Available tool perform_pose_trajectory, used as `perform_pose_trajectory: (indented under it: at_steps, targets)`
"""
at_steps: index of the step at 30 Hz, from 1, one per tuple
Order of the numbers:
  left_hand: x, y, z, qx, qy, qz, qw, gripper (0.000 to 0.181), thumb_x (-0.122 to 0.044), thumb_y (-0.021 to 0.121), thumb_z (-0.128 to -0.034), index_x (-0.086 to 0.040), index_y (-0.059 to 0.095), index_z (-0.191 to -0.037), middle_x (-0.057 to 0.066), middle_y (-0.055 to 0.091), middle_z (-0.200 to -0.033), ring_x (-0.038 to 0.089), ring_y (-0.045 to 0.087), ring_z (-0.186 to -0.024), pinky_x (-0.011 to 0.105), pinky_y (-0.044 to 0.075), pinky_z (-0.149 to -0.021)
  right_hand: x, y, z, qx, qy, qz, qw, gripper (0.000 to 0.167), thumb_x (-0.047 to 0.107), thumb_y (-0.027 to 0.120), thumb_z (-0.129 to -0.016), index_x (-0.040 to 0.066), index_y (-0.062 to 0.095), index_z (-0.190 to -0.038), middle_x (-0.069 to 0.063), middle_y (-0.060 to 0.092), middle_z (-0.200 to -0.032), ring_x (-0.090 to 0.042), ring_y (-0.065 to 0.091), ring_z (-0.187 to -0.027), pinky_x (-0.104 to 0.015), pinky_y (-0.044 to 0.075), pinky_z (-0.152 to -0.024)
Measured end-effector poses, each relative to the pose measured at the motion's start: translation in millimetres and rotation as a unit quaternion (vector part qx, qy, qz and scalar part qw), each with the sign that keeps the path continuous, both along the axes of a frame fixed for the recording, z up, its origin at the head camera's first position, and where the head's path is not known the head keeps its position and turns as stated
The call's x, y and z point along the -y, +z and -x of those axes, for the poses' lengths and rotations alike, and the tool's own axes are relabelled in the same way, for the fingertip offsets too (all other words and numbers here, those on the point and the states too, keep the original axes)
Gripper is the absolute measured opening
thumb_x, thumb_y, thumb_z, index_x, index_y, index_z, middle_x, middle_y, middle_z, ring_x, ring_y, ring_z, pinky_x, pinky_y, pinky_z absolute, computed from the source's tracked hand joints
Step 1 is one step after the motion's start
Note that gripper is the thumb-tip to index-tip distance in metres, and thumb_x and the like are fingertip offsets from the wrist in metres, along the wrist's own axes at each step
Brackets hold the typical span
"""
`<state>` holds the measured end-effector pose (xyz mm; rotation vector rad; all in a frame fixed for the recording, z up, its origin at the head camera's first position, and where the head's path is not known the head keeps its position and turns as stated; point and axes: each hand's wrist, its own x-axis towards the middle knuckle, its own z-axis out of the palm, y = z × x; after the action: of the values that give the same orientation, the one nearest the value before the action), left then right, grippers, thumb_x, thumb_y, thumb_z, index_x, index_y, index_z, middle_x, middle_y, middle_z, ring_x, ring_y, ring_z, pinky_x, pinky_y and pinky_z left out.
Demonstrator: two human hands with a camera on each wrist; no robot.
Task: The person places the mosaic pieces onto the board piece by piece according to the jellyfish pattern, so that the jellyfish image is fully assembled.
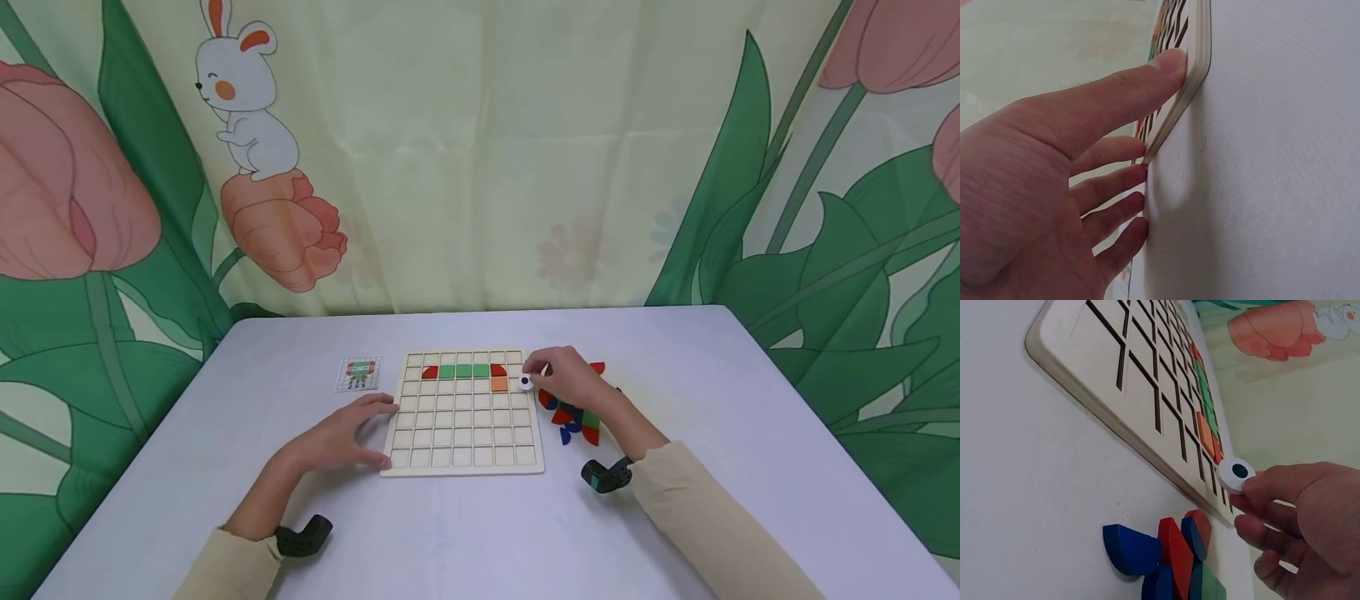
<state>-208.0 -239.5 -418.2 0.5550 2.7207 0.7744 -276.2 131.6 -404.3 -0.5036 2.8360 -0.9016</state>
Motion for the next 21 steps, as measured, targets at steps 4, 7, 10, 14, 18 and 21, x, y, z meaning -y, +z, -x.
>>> perform_pose_trajectory:
  at_steps: [4, 7, 10, 14, 18, 21]
  targets:
    - [-0.6, -0.7, -0.5, -0.004, 0.004, -0.004, 1.0000, 0.083, -0.038, 0.086, -0.0688, -0.010, 0.050, -0.138, 0.012, 0.040, -0.151, 0.037, 0.030, -0.143, 0.057, 0.030, -0.113, 8, -2.5, 3.3, -0.009, -0.004, 0.016, 0.9998, 0.013, 0.016, 0.065, -0.092, 0.016, 0.071, -0.103, -0.002, 0.069, -0.096, -0.017, 0.055, -0.084, -0.022, 0.051, -0.070]
    - [-0.7, 0.0, -0.5, -0.003, 0.001, -0.005, 1.0000, 0.083, -0.038, 0.086, -0.0692, -0.009, 0.050, -0.138, 0.012, 0.040, -0.151, 0.037, 0.029, -0.143, 0.057, 0.029, -0.113, 16, -3.9, 4.7, -0.014, -0.004, 0.024, 0.9996, 0.012, 0.016, 0.066, -0.091, 0.016, 0.072, -0.102, -0.002, 0.069, -0.096, -0.017, 0.054, -0.083, -0.022, 0.050, -0.069]
    - [-0.6, 0.9, -0.2, 0.000, 0.000, -0.003, 1.0000, 0.083, -0.038, 0.085, -0.0695, -0.009, 0.050, -0.139, 0.012, 0.039, -0.151, 0.037, 0.029, -0.144, 0.057, 0.029, -0.114, 23, -5.3, 5.5, -0.016, -0.003, 0.029, 0.9995, 0.011, 0.015, 0.065, -0.091, 0.015, 0.072, -0.101, -0.002, 0.069, -0.094, -0.017, 0.054, -0.081, -0.023, 0.048, -0.068]
    - [-0.8, -0.2, 0.7, 0.002, -0.001, -0.005, 1.0000, 0.082, -0.038, 0.085, -0.0698, -0.009, 0.050, -0.139, 0.013, 0.039, -0.151, 0.037, 0.029, -0.143, 0.057, 0.029, -0.114, 29, -8.9, 6.8, -0.014, -0.010, 0.030, 0.9994, 0.010, 0.015, 0.063, -0.093, 0.013, 0.070, -0.100, -0.002, 0.067, -0.092, -0.017, 0.054, -0.080, -0.024, 0.047, -0.068]
    - [-0.8, -1.2, 1.0, 0.003, 0.000, -0.002, 1.0000, 0.083, -0.038, 0.085, -0.0698, -0.010, 0.050, -0.139, 0.012, 0.039, -0.151, 0.036, 0.029, -0.144, 0.057, 0.029, -0.114, 31, -11.2, 7.0, -0.012, -0.014, 0.033, 0.9993, 0.015, 0.017, 0.063, -0.093, 0.012, 0.069, -0.105, -0.002, 0.066, -0.095, -0.018, 0.053, -0.083, -0.025, 0.049, -0.071]
    - [-1.1, -0.5, 1.3, 0.001, -0.001, 0.000, 1.0000, 0.082, -0.038, 0.085, -0.0700, -0.010, 0.050, -0.139, 0.012, 0.039, -0.151, 0.037, 0.029, -0.143, 0.057, 0.029, -0.114, 33, -11.6, 6.7, -0.013, -0.015, 0.037, 0.9991, 0.020, 0.019, 0.068, -0.090, 0.011, 0.069, -0.108, -0.002, 0.065, -0.097, -0.018, 0.053, -0.084, -0.026, 0.050, -0.072]
